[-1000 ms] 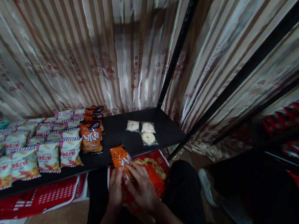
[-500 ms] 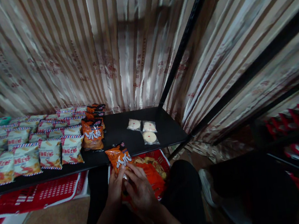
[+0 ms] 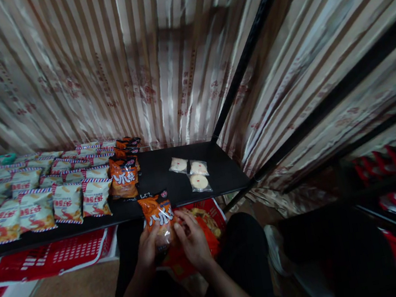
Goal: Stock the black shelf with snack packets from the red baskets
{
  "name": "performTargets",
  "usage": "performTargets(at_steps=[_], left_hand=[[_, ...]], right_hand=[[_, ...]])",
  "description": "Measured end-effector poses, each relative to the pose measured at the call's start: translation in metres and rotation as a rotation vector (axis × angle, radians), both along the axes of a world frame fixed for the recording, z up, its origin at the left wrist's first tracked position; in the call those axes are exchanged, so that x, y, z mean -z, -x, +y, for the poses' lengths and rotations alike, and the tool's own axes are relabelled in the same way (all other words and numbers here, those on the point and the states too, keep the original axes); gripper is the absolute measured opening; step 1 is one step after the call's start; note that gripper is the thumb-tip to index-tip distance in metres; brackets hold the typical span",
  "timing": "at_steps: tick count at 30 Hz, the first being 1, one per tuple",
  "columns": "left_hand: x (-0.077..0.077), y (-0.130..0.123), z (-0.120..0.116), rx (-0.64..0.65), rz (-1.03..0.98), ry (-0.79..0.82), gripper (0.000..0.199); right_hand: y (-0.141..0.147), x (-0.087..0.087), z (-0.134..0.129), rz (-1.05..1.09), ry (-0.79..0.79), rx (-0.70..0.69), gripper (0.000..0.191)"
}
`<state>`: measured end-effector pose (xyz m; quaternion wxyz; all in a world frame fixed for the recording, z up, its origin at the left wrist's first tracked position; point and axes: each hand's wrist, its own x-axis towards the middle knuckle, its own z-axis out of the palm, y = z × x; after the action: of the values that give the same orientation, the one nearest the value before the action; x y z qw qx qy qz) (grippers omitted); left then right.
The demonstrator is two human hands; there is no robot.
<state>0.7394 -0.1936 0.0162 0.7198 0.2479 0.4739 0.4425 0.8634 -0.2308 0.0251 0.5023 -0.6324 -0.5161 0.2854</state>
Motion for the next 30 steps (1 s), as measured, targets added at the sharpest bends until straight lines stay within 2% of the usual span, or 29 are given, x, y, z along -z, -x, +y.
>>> performTargets(at_steps=[5, 9, 12, 15, 18, 24, 30], left_hand=[[0.000, 0.006, -0.002, 0.083, -0.073, 0.020, 0.052], [-0.002, 0.010, -0.004, 0.169, -0.073, 0.017, 0.054], [-0.009, 0.012, -0.009, 0.209, -0.088, -0.001, 0.056], [-0.017, 0.016, -0.012, 0.261, -0.095, -0.010, 0.057], [-0.021, 0.022, -0.015, 0.306, -0.071, -0.035, 0.055], [-0.013, 0.033, -0.015, 0.427, -0.144, -0.082, 0.047], [-0.003, 0.041, -0.014, 0.372, -0.034, -0.107, 0.049]], right_hand=[[-0.007, 0.005, 0.012, 0.299, 0.117, -0.031, 0.043], [-0.008, -0.004, 0.018, 0.489, 0.191, -0.041, 0.046], [-0.009, -0.011, 0.023, 0.573, 0.196, -0.049, 0.040], [-0.009, -0.015, 0.028, 0.624, 0.192, 0.004, 0.031], [-0.007, -0.016, 0.032, 0.701, 0.220, 0.073, 0.032], [0.003, -0.020, 0.037, 0.773, 0.266, 0.145, 0.039], [0.012, -0.013, 0.042, 0.795, 0.244, 0.218, 0.043]])
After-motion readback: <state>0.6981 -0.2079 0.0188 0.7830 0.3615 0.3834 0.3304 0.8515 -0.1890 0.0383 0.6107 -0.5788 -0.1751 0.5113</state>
